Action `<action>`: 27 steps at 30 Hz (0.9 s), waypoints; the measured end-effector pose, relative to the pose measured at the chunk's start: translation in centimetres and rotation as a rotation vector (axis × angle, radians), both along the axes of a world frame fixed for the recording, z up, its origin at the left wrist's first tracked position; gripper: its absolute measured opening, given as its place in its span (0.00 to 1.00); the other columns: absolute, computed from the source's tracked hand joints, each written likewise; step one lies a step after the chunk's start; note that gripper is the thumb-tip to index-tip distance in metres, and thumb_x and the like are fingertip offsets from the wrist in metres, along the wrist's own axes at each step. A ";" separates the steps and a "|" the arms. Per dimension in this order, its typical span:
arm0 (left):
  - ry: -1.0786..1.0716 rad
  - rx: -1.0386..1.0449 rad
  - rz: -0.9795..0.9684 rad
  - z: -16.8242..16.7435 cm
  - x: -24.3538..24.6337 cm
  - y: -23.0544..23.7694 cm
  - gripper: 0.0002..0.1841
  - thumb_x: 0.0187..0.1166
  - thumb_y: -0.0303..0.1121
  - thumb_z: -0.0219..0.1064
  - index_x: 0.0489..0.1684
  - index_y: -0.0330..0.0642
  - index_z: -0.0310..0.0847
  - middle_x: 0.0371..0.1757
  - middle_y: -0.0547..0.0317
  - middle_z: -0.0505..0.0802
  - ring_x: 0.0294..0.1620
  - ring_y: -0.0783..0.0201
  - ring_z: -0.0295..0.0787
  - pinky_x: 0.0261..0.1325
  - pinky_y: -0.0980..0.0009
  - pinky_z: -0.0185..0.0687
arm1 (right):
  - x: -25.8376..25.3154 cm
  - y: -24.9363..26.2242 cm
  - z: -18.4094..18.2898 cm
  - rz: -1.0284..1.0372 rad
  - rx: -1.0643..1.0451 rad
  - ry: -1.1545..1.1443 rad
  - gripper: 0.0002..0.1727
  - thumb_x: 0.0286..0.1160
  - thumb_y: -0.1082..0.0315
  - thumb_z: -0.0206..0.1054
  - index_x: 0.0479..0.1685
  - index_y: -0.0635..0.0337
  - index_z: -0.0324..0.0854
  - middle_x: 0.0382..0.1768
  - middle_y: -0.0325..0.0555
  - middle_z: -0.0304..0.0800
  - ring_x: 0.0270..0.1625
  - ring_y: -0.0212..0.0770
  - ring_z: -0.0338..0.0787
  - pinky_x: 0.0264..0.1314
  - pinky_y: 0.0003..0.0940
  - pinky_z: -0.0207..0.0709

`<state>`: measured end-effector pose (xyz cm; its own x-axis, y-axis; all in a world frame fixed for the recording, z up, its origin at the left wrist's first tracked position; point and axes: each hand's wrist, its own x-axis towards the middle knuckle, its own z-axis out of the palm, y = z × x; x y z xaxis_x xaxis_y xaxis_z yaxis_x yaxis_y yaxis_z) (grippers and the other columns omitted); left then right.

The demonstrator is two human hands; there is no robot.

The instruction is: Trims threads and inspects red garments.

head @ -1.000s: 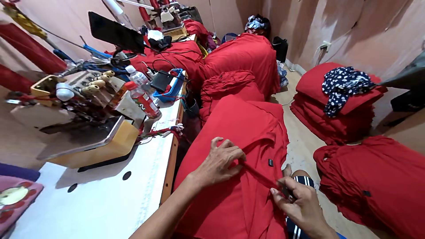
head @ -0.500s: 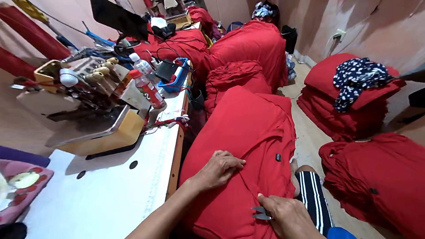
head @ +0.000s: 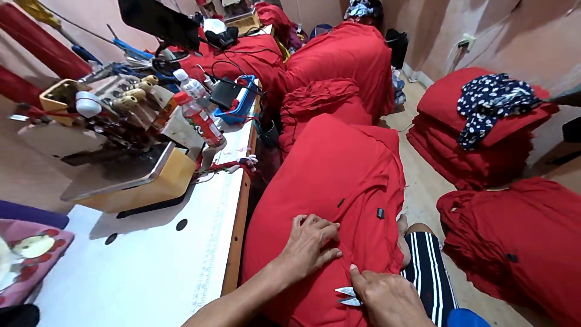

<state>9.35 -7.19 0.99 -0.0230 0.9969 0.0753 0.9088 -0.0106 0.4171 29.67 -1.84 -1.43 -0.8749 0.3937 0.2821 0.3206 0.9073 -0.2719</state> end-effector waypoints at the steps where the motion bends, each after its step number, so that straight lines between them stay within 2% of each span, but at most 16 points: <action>1: -0.018 0.000 -0.007 -0.1 -0.1 0.0 0.12 0.74 0.39 0.73 0.47 0.41 0.91 0.62 0.49 0.93 0.66 0.42 0.86 0.69 0.34 0.63 | -0.1 -0.1 0.0 -0.002 0.020 0.007 0.11 0.59 0.75 0.73 0.41 0.65 0.94 0.20 0.50 0.89 0.19 0.49 0.90 0.17 0.43 0.79; 5: -0.124 -0.105 -0.040 0.2 -0.4 0.3 0.19 0.75 0.45 0.70 0.61 0.51 0.91 0.63 0.49 0.90 0.70 0.42 0.80 0.71 0.31 0.53 | -0.1 -0.3 0.0 -0.015 0.056 0.011 0.10 0.58 0.75 0.73 0.39 0.64 0.93 0.18 0.48 0.87 0.18 0.48 0.89 0.16 0.41 0.78; 6: -0.133 -0.121 -0.052 0.3 -0.4 0.3 0.19 0.75 0.47 0.70 0.61 0.53 0.92 0.63 0.49 0.90 0.70 0.43 0.79 0.72 0.30 0.50 | -0.2 -0.3 -0.1 -0.019 0.061 0.012 0.10 0.58 0.75 0.72 0.39 0.64 0.94 0.18 0.48 0.87 0.18 0.48 0.89 0.16 0.40 0.78; 8: -0.143 -0.103 -0.075 0.0 -0.1 0.2 0.13 0.74 0.45 0.72 0.49 0.53 0.96 0.56 0.52 0.92 0.67 0.46 0.81 0.73 0.30 0.49 | -0.2 -0.4 -0.2 -0.027 0.073 0.017 0.09 0.58 0.75 0.72 0.38 0.64 0.93 0.18 0.48 0.87 0.18 0.47 0.88 0.15 0.40 0.77; 9: -0.151 -0.080 -0.078 -0.1 0.1 0.3 0.11 0.74 0.43 0.72 0.43 0.51 0.97 0.51 0.53 0.93 0.64 0.47 0.83 0.74 0.31 0.50 | -0.2 -0.4 -0.2 -0.027 0.071 0.014 0.09 0.58 0.75 0.72 0.38 0.64 0.93 0.18 0.48 0.87 0.18 0.47 0.89 0.16 0.40 0.78; 11: -0.174 -0.042 -0.055 -0.4 0.2 0.3 0.10 0.75 0.40 0.72 0.36 0.45 0.96 0.45 0.53 0.95 0.60 0.48 0.87 0.75 0.33 0.51 | -0.2 -0.5 -0.1 -0.029 0.067 0.007 0.10 0.59 0.75 0.72 0.40 0.64 0.93 0.18 0.48 0.87 0.18 0.48 0.89 0.16 0.40 0.78; 15: -0.239 -0.068 -0.007 -0.2 -0.4 0.3 0.13 0.79 0.38 0.68 0.38 0.38 0.94 0.45 0.50 0.95 0.60 0.50 0.88 0.77 0.38 0.53 | -0.2 -0.6 -0.3 -0.035 0.098 0.023 0.10 0.57 0.74 0.73 0.39 0.64 0.94 0.17 0.47 0.86 0.18 0.47 0.88 0.15 0.39 0.77; 20: -0.231 -0.031 0.023 -0.5 -0.6 0.5 0.14 0.81 0.36 0.66 0.38 0.33 0.92 0.41 0.46 0.95 0.52 0.49 0.90 0.70 0.43 0.64 | -0.2 -0.4 -0.5 -0.042 0.041 0.050 0.11 0.57 0.74 0.73 0.40 0.63 0.94 0.19 0.48 0.88 0.18 0.47 0.89 0.15 0.41 0.78; 22: -0.212 -0.019 0.030 -0.6 -0.5 0.6 0.14 0.82 0.35 0.65 0.38 0.32 0.91 0.40 0.44 0.94 0.50 0.47 0.90 0.68 0.42 0.67 | 0.1 0.0 -0.2 -0.025 -0.101 0.052 0.15 0.55 0.77 0.74 0.45 0.64 0.94 0.23 0.52 0.91 0.22 0.52 0.92 0.19 0.48 0.82; 24: -0.201 -0.012 0.035 -0.7 -0.5 0.7 0.15 0.83 0.35 0.64 0.39 0.30 0.89 0.38 0.43 0.93 0.48 0.46 0.90 0.67 0.42 0.68 | 0.6 0.8 0.6 0.022 -0.295 0.029 0.22 0.58 0.78 0.74 0.58 0.66 0.90 0.32 0.56 0.94 0.30 0.59 0.94 0.27 0.57 0.84; 25: -0.192 -0.013 0.039 -0.7 -0.5 0.7 0.15 0.83 0.35 0.64 0.39 0.29 0.88 0.37 0.42 0.93 0.47 0.45 0.90 0.66 0.42 0.68 | 0.9 1.4 1.0 0.056 -0.377 0.023 0.26 0.63 0.76 0.73 0.67 0.65 0.85 0.38 0.58 0.94 0.32 0.60 0.94 0.31 0.60 0.84; 27: -0.178 -0.010 0.041 -0.7 -0.4 0.6 0.16 0.84 0.36 0.63 0.39 0.28 0.86 0.36 0.41 0.91 0.46 0.44 0.89 0.65 0.42 0.69 | 1.2 2.8 1.6 0.116 -0.499 0.062 0.31 0.73 0.63 0.71 0.77 0.64 0.76 0.42 0.55 0.93 0.33 0.56 0.92 0.33 0.59 0.83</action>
